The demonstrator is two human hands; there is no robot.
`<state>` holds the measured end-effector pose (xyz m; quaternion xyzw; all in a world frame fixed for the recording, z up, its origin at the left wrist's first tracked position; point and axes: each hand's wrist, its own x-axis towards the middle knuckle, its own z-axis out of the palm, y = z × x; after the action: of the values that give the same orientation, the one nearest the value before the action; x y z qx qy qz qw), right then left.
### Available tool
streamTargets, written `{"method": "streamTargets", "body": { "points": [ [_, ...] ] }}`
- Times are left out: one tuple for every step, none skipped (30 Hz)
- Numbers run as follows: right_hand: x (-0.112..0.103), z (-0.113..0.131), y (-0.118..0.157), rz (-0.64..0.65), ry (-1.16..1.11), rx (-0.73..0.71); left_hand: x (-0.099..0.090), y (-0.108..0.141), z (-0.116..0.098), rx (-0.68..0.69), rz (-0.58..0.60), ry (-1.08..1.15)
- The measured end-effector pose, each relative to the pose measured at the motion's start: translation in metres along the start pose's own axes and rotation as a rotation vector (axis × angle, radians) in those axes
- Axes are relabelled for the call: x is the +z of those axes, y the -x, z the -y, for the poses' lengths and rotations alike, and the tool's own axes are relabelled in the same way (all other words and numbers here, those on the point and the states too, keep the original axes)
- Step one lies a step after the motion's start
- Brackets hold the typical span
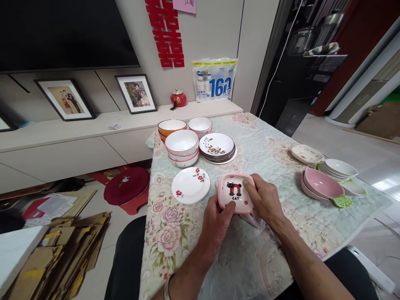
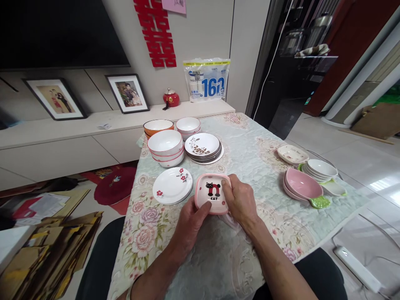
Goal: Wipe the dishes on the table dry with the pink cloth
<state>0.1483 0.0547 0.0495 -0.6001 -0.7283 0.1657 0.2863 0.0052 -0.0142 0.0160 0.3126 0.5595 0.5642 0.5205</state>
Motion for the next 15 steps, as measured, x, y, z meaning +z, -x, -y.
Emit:
{"method": "streamTargets", "body": {
  "points": [
    [-0.001,-0.001,-0.001,-0.009,-0.009,0.006,0.000,0.000,0.000,-0.001,0.021,-0.003],
    [-0.002,-0.002,-0.002,-0.017,-0.019,0.011,0.001,0.000,0.000,0.000,0.046,-0.008],
    [-0.004,-0.004,-0.003,-0.023,-0.027,0.015,0.001,0.000,0.001,0.001,0.071,-0.016],
    [-0.005,-0.005,-0.005,-0.032,-0.033,0.018,0.000,0.000,0.002,0.000,0.093,-0.013],
    [-0.007,-0.007,-0.006,-0.040,-0.037,0.022,0.000,0.000,0.003,-0.003,0.091,-0.024],
    [-0.009,-0.008,-0.007,-0.050,-0.039,0.026,0.000,-0.001,0.005,-0.010,0.084,-0.042],
    [-0.012,-0.010,-0.008,-0.062,-0.042,0.034,-0.001,-0.001,0.006,-0.008,0.078,-0.049],
    [-0.014,-0.011,-0.009,-0.073,-0.048,0.044,-0.001,-0.002,0.007,-0.004,0.068,-0.059],
    [-0.017,-0.013,-0.010,-0.079,-0.058,0.057,-0.002,-0.003,0.007,-0.009,0.057,-0.071],
    [-0.020,-0.015,-0.011,-0.083,-0.069,0.072,-0.002,-0.004,0.007,-0.010,0.063,-0.080],
    [-0.024,-0.017,-0.012,-0.084,-0.078,0.088,-0.002,-0.004,0.007,-0.017,0.074,-0.076],
    [-0.028,-0.019,-0.013,-0.087,-0.081,0.102,-0.002,-0.004,0.007,-0.027,0.074,-0.076],
    [-0.032,-0.022,-0.015,-0.087,-0.078,0.111,-0.001,-0.004,0.006,-0.036,0.072,-0.075],
    [-0.038,-0.025,-0.017,-0.083,-0.067,0.117,-0.001,-0.004,0.005,-0.046,0.065,-0.077],
    [-0.045,-0.029,-0.019,-0.077,-0.053,0.120,-0.001,-0.003,0.004,-0.053,0.058,-0.082]
  ]
}}
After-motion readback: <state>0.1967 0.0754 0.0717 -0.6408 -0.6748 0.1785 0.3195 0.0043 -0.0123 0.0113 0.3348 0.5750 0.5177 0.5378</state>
